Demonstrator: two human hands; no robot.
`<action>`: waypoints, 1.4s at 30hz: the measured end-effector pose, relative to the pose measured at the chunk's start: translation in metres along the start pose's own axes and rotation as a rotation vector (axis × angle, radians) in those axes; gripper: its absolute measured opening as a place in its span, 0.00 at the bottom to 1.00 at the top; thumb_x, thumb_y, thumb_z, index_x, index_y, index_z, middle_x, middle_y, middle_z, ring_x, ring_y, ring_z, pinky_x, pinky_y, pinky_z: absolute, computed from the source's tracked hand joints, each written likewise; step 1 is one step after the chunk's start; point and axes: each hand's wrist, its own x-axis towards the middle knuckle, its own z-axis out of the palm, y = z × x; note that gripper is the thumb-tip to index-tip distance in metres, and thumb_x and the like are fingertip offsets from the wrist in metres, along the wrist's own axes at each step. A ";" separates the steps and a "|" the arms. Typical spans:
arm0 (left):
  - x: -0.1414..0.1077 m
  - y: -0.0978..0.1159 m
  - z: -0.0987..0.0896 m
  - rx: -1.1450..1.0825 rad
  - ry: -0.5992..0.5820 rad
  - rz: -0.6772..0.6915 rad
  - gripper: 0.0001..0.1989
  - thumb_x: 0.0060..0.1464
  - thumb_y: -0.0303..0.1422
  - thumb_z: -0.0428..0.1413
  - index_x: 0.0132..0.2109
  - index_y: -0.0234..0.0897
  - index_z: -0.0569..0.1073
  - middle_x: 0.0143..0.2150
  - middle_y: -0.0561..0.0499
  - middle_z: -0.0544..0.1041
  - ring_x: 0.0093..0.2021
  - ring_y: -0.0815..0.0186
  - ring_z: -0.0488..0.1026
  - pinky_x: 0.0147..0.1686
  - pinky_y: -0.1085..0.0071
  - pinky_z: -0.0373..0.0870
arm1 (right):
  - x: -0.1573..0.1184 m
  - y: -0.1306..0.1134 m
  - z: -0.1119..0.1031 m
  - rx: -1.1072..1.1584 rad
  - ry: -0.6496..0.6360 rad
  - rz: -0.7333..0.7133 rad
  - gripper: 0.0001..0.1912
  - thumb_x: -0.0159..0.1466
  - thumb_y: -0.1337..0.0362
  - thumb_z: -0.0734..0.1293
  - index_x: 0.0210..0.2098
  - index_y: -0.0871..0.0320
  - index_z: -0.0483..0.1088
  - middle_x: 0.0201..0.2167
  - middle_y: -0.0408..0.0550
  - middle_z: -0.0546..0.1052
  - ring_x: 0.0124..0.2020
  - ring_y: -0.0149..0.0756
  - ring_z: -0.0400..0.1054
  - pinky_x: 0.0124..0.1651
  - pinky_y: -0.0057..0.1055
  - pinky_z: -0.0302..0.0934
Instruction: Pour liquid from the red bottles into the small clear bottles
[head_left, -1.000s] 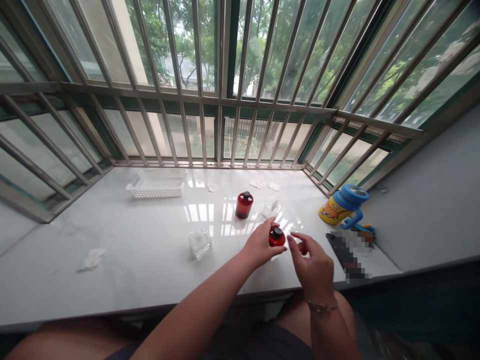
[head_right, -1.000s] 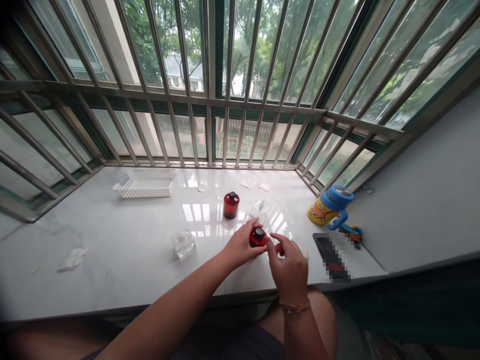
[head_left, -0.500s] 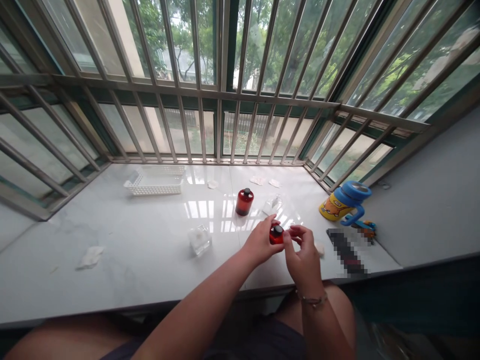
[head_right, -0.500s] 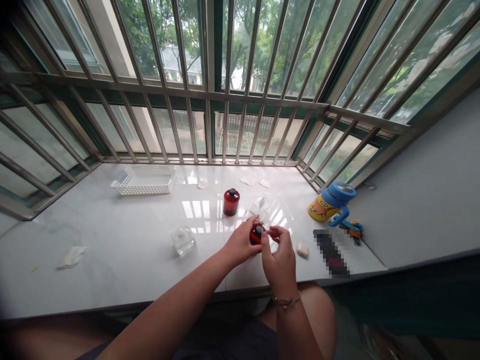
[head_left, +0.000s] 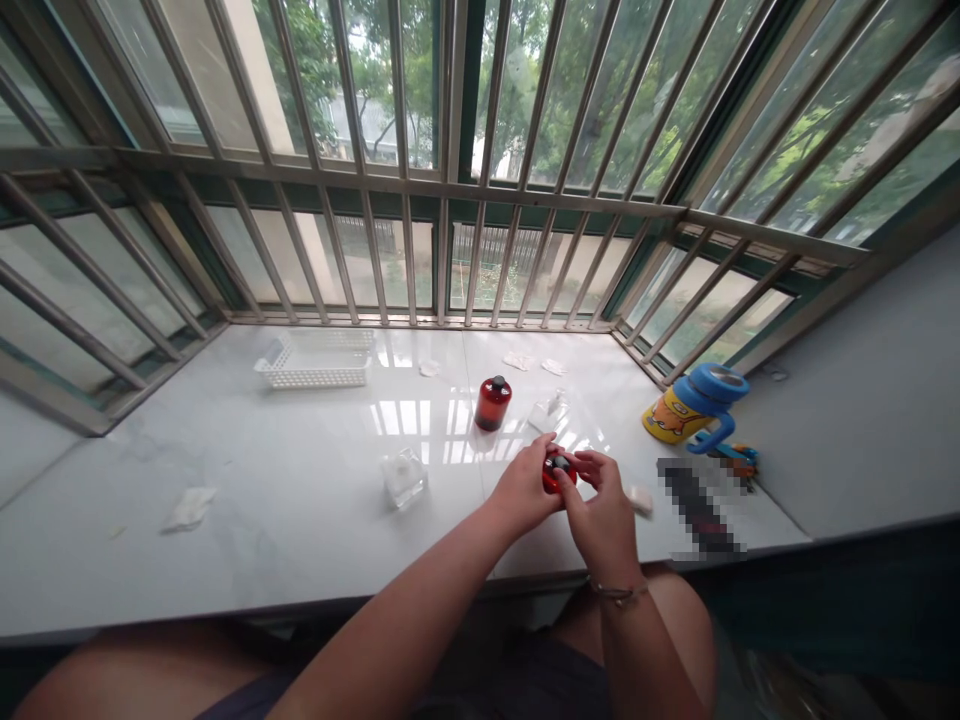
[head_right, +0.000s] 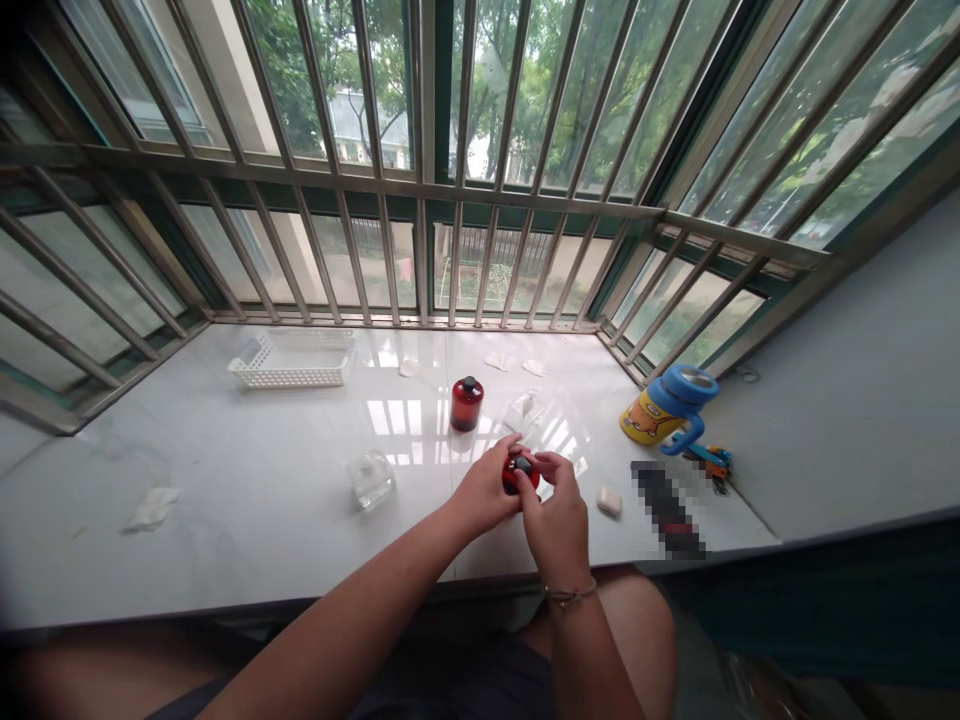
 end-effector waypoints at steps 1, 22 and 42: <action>0.000 -0.002 0.002 0.000 0.006 0.007 0.47 0.47 0.32 0.71 0.73 0.41 0.63 0.63 0.41 0.78 0.63 0.48 0.75 0.65 0.51 0.71 | 0.001 0.003 0.001 -0.021 0.018 0.005 0.24 0.65 0.45 0.73 0.52 0.51 0.68 0.49 0.53 0.81 0.47 0.49 0.77 0.48 0.44 0.71; -0.154 -0.029 -0.167 0.521 0.721 -0.402 0.34 0.64 0.54 0.56 0.68 0.38 0.64 0.65 0.35 0.69 0.57 0.45 0.76 0.52 0.43 0.80 | 0.044 0.027 -0.035 -0.450 0.305 -0.425 0.19 0.73 0.51 0.65 0.53 0.59 0.72 0.57 0.65 0.77 0.60 0.59 0.70 0.65 0.57 0.60; -0.122 -0.048 -0.149 0.476 0.293 -0.224 0.28 0.65 0.39 0.58 0.69 0.39 0.67 0.69 0.37 0.72 0.68 0.48 0.71 0.70 0.45 0.67 | -0.042 0.039 0.021 -0.251 0.001 -0.609 0.15 0.73 0.56 0.68 0.57 0.53 0.71 0.57 0.60 0.76 0.59 0.59 0.72 0.62 0.62 0.65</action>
